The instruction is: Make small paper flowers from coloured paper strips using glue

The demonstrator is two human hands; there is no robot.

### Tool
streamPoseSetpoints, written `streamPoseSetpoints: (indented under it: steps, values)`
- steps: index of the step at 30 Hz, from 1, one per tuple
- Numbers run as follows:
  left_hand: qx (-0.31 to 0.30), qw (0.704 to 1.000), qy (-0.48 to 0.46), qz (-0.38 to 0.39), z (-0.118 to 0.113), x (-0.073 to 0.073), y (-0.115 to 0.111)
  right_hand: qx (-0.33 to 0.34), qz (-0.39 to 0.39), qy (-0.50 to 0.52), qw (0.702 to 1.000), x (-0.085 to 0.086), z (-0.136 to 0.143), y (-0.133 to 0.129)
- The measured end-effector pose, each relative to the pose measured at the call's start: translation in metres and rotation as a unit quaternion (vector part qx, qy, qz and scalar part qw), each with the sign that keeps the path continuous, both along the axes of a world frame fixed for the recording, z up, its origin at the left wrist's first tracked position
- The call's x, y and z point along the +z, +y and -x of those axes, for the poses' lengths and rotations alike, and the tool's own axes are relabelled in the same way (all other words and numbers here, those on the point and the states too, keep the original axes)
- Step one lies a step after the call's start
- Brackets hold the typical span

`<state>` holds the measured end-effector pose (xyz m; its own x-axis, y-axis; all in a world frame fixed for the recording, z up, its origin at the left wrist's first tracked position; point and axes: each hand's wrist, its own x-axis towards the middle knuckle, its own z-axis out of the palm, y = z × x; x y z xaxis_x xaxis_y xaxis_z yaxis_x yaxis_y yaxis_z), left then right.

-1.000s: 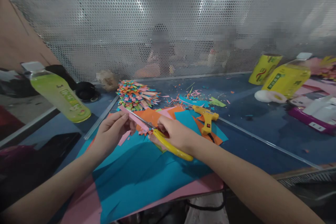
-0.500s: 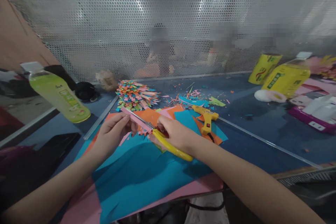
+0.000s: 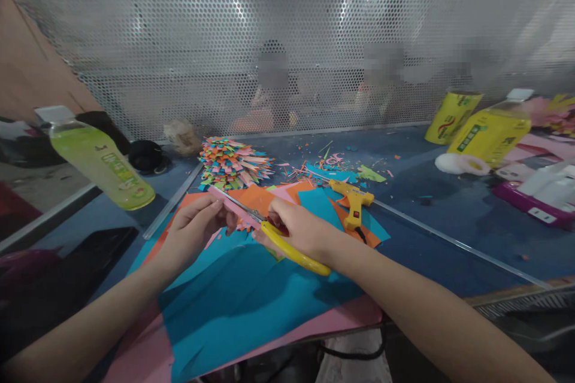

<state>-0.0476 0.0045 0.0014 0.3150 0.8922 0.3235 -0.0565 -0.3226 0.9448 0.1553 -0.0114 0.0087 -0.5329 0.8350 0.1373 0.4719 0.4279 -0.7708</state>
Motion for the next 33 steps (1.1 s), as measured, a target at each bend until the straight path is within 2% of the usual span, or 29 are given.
streamPoseSetpoints:
  steps: [18,28,33]
  values:
    - [-0.023,1.000,-0.003,0.008,-0.0018,0.0009,0.0002,-0.005,0.005,-0.011,1.000,-0.0038,0.0003,-0.0002]
    - [-0.009,1.000,-0.007,0.020,-0.0013,0.0025,-0.0006,-0.006,-0.011,-0.004,1.000,-0.0021,-0.0010,0.0007]
    - [0.018,0.999,-0.014,0.031,0.0004,0.0029,0.0004,-0.004,-0.024,-0.007,1.000,-0.0043,-0.0013,0.0015]
